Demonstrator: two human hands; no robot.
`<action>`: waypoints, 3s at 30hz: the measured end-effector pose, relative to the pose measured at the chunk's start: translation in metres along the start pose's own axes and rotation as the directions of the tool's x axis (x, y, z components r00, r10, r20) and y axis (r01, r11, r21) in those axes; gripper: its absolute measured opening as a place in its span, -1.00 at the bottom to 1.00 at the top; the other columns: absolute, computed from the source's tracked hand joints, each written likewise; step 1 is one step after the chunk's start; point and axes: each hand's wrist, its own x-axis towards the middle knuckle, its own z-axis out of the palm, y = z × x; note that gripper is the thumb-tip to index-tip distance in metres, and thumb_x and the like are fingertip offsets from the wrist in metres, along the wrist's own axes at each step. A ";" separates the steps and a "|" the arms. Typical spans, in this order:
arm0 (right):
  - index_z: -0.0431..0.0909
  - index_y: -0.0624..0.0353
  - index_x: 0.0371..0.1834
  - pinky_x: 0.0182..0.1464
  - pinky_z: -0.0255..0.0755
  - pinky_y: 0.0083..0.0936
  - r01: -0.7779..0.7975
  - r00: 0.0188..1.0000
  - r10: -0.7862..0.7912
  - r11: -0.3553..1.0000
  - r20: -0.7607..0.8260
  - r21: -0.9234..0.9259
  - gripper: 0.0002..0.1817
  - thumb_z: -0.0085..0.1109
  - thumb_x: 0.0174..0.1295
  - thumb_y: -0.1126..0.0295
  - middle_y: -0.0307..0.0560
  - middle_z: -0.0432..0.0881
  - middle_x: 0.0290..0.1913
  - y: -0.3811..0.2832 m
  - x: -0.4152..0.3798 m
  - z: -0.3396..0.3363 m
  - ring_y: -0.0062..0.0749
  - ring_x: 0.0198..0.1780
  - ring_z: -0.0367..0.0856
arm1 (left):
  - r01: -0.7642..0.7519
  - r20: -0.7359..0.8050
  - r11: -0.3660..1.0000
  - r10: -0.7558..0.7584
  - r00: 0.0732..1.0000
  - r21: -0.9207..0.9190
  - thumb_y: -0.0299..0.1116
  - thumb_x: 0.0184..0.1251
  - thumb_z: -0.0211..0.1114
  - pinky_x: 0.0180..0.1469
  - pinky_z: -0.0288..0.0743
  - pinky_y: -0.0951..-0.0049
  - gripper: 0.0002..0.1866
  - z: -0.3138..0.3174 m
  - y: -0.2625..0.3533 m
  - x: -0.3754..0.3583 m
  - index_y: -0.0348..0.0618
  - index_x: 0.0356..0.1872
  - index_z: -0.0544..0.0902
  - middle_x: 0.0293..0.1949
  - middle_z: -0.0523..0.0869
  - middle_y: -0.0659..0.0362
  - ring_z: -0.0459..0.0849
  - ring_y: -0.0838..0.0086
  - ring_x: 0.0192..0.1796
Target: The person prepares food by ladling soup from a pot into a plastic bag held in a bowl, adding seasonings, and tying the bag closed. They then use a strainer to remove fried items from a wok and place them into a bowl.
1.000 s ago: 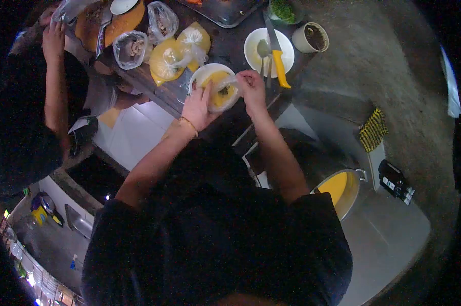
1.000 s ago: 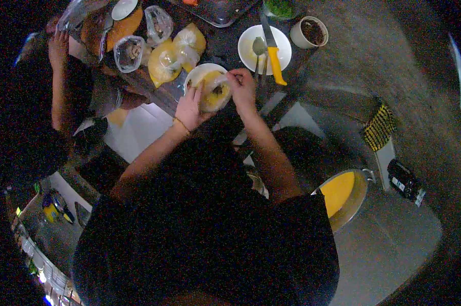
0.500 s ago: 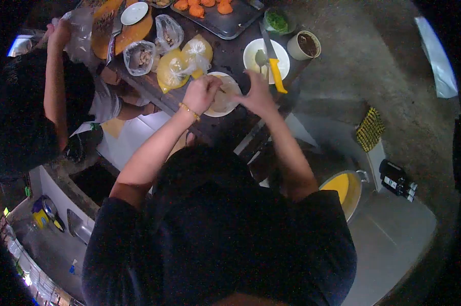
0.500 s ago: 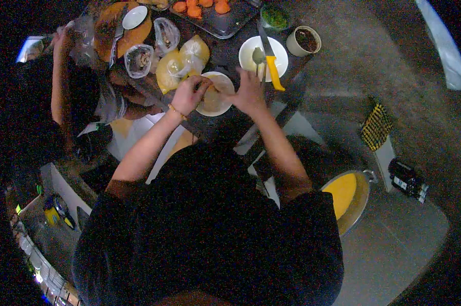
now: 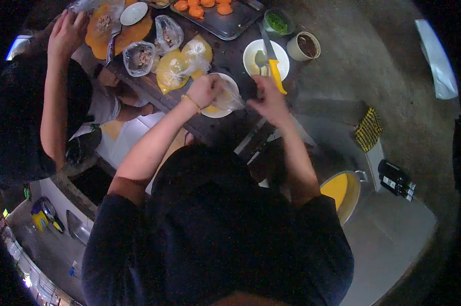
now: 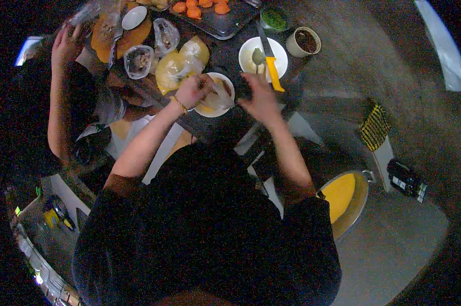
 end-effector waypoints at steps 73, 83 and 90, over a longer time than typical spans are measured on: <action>0.35 0.11 -0.35 -0.26 0.36 -0.30 0.503 0.820 -0.385 0.837 0.424 -0.213 -0.82 0.07 0.08 0.28 -0.11 0.44 -0.37 -0.069 0.029 -0.003 -0.12 -0.25 0.47 | -0.789 0.228 0.614 0.767 0.600 0.011 -0.41 0.18 -0.11 0.03 0.23 0.31 -0.77 -0.034 -0.020 -0.015 -0.25 -0.23 0.46 -0.12 0.55 0.03 0.48 0.23 -0.03; 0.35 0.16 -0.37 -0.24 0.32 -0.38 0.367 0.800 -0.401 0.916 0.446 0.164 -0.74 0.16 0.01 0.26 -0.07 0.40 -0.33 -0.056 0.057 0.005 -0.17 -0.23 0.44 | -0.095 0.320 0.894 0.254 0.913 -0.437 -0.35 0.23 -0.14 0.15 0.15 0.43 -0.67 -0.068 0.004 -0.019 -0.28 -0.12 0.49 -0.03 0.51 0.08 0.40 0.36 0.08; 0.42 0.10 -0.25 -0.21 0.28 -0.28 0.645 0.757 -0.632 0.680 0.169 -0.348 -0.75 0.07 0.00 0.27 -0.11 0.39 -0.36 -0.043 0.085 0.009 -0.22 -0.18 0.43 | 0.151 0.216 0.597 0.038 0.976 -0.788 -0.04 0.20 -0.22 -0.26 0.13 0.58 -0.42 -0.071 0.015 0.031 -0.38 -0.05 0.48 -0.29 0.57 0.22 0.32 0.58 -0.35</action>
